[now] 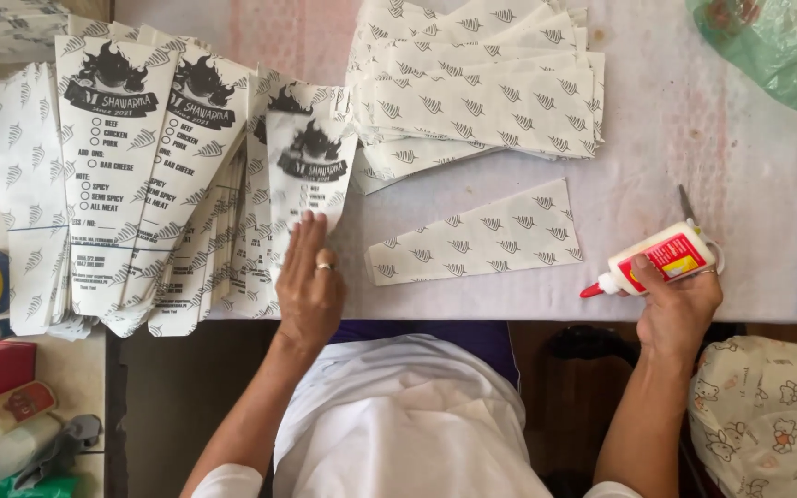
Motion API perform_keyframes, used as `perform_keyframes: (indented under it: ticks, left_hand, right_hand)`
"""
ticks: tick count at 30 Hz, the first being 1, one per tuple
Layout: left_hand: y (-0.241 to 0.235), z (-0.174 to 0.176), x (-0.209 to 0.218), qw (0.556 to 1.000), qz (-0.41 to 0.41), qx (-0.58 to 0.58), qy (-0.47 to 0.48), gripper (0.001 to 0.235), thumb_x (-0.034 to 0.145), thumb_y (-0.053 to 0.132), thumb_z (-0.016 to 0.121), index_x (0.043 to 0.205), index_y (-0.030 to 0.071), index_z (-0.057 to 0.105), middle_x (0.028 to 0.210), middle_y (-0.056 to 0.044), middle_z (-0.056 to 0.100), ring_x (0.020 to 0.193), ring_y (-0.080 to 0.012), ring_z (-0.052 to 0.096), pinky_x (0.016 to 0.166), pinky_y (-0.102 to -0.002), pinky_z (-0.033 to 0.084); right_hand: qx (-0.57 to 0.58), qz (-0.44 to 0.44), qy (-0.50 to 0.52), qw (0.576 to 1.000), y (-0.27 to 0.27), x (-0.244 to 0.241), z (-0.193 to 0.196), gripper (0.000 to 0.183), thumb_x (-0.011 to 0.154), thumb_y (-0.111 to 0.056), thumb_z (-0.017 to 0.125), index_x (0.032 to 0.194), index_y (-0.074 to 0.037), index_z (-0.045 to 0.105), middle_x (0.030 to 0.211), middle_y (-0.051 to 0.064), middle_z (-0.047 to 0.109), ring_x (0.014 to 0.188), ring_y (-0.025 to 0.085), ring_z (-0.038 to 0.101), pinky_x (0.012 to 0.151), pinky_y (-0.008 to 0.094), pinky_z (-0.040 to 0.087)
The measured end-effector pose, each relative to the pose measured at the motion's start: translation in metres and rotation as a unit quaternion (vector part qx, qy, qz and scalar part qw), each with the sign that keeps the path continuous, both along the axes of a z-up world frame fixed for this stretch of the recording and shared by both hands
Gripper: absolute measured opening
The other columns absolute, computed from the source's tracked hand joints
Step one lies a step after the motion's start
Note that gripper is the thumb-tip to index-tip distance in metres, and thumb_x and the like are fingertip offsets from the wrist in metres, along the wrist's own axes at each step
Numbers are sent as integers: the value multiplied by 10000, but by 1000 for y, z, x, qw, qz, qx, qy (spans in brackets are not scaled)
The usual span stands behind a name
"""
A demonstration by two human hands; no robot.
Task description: Applying glue to paper wrappers and folding them into a specific shape.
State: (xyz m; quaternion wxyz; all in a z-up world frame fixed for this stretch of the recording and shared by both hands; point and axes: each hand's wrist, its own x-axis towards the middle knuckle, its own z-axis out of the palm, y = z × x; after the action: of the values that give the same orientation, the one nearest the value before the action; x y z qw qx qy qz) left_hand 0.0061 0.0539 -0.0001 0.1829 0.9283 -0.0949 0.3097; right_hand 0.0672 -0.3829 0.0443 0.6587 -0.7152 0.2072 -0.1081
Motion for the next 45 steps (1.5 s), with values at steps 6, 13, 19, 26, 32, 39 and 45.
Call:
perform_keyframes:
  ticks: [6,13,19,26,32,39,45]
  left_hand:
    - [18,27,35,982,64,28,175,280,912,-249,528,1145,-166,658,1359,-372,615,1307,-464,602,1130,-513,534]
    - [-63,31,25,987,-141,-74,22,201,980,131,747,976,-40,642,1193,-268,634,1091,-428,622,957,-543,533]
    - [-103,1,12,977,-202,-23,71,201,1052,54,579,1201,-77,612,1333,-266,589,1260,-448,564,1061,-534,490]
    - [-94,10,21,971,-233,-11,49,91,1045,-19,551,1050,-68,628,1199,-236,631,1168,-423,626,991,-474,556]
    - [-79,-3,27,963,-262,14,66,124,1012,0,623,1103,-49,691,1259,-191,682,1170,-363,678,694,-417,644]
    - [-80,48,50,962,-211,-28,171,100,932,24,677,875,-8,753,679,-121,715,591,-258,713,538,-344,588]
    - [-66,41,71,930,-220,-93,281,90,908,44,717,903,-28,772,595,-126,709,420,-188,662,432,-263,513]
  right_hand:
    - [3,-5,-24,1000,4,-2,-2,584,841,-29,847,1364,-72,589,1149,55,664,1058,151,663,779,349,651]
    - [121,-13,-70,990,18,-11,20,583,920,-98,768,1459,-21,559,1250,83,687,1085,188,698,823,394,664]
    - [83,-4,-116,990,18,-23,14,462,920,-34,762,1346,-8,586,1258,113,679,1050,205,687,829,427,660]
    - [32,6,-178,984,19,-38,-17,456,868,2,815,1262,-37,587,1032,53,664,953,152,650,887,351,618]
    - [14,50,-193,980,38,-44,-18,394,833,-116,867,1082,-66,566,964,59,655,932,176,658,860,368,639]
    - [-51,54,-195,978,64,-40,-41,477,742,47,895,1121,5,609,1010,140,713,1052,212,703,971,416,569]
    - [-74,25,-184,980,31,-30,-45,470,732,54,915,1084,-29,614,976,106,706,1014,172,697,978,368,560]
